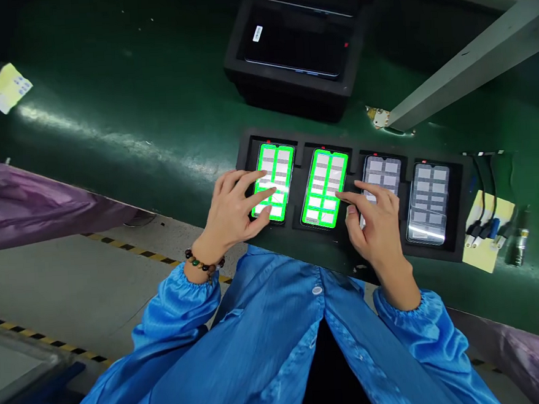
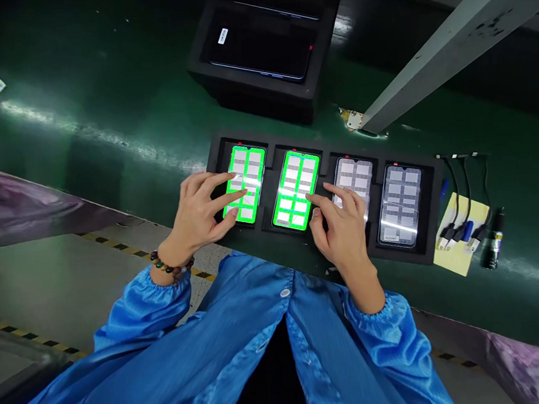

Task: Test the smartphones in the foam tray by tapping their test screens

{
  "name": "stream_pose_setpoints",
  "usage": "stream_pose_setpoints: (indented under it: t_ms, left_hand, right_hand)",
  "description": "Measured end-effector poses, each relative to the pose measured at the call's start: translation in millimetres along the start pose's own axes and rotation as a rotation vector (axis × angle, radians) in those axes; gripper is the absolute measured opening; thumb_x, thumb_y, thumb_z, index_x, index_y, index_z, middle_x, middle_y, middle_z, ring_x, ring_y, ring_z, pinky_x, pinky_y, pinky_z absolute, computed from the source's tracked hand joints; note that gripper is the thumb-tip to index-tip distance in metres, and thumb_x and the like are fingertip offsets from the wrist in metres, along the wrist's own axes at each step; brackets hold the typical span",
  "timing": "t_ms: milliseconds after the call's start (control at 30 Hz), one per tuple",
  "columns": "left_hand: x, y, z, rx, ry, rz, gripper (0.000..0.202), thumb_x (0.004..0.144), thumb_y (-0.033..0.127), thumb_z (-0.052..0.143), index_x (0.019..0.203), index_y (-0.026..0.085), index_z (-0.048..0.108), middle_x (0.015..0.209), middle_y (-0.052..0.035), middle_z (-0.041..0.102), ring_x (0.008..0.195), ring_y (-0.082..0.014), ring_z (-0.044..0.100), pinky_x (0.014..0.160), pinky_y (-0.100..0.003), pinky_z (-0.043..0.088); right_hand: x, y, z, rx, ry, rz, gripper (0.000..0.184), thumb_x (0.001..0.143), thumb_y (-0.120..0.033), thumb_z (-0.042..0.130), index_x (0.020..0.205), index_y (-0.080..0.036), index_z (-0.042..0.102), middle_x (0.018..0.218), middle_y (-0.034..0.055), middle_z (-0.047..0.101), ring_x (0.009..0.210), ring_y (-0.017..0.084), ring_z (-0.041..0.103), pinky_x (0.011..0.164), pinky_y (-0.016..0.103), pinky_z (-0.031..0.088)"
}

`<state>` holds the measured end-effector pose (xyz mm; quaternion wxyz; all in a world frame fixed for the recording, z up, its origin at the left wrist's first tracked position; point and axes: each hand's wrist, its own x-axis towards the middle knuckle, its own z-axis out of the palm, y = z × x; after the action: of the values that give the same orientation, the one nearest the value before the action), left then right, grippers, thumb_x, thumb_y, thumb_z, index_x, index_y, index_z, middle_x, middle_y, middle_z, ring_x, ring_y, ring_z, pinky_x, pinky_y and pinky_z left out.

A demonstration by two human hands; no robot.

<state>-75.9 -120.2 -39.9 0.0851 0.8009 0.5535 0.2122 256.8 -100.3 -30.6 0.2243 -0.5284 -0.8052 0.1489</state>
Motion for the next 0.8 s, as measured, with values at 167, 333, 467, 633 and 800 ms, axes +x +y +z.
stream_pose_setpoints:
  t_ms: [167,333,467,633,800]
  left_hand:
    - [-6.0,-11.2,-7.2,0.094,0.055,-0.137,0.033,0.107,0.042,0.059,0.13,0.033,0.081,0.155,-0.007,0.068,0.137,-0.0382,0.057,0.115,-0.062,0.044]
    - [10.5,2.8,2.8,0.048,-0.028,-0.051,0.035,0.106,0.042,0.06,0.135,0.034,0.079,0.16,-0.0071,0.064,0.14,-0.0371,0.055,0.12,-0.062,0.042]
    - [21.5,11.2,8.9,0.019,-0.076,0.022,0.035,0.106,0.043,0.06,0.136,0.036,0.078,0.16,-0.0045,0.064,0.141,-0.0355,0.056,0.124,-0.061,0.04]
    - [12.6,-5.3,0.9,0.076,0.008,-0.042,0.035,0.108,0.041,0.058,0.135,0.034,0.079,0.158,-0.007,0.065,0.139,-0.0367,0.056,0.118,-0.06,0.042]
    - [7.0,-12.6,-3.2,0.108,0.046,-0.165,0.036,0.108,0.042,0.057,0.135,0.033,0.079,0.158,-0.0078,0.065,0.139,-0.0385,0.054,0.117,-0.062,0.041]
  right_hand:
    - [21.8,-16.9,18.3,0.058,-0.097,-0.099,0.04,0.107,-0.02,0.048,0.141,-0.027,0.069,0.132,0.0122,0.079,0.148,0.033,0.061,0.122,0.06,0.044]
    - [24.6,-16.3,15.3,0.049,-0.13,-0.112,0.043,0.107,-0.019,0.047,0.143,-0.03,0.068,0.13,0.01,0.08,0.151,0.033,0.059,0.124,0.062,0.043]
    - [9.1,1.3,1.0,-0.004,-0.029,-0.001,0.037,0.106,-0.02,0.049,0.132,-0.028,0.074,0.132,0.0129,0.078,0.147,0.035,0.062,0.119,0.061,0.047]
    - [10.4,3.1,3.5,-0.003,0.002,0.032,0.036,0.107,-0.022,0.049,0.133,-0.027,0.074,0.133,0.0134,0.078,0.147,0.035,0.062,0.12,0.061,0.045]
    - [36.0,-18.8,21.7,0.058,-0.07,-0.067,0.038,0.109,-0.022,0.046,0.138,-0.025,0.07,0.132,0.013,0.079,0.148,0.033,0.061,0.122,0.059,0.044]
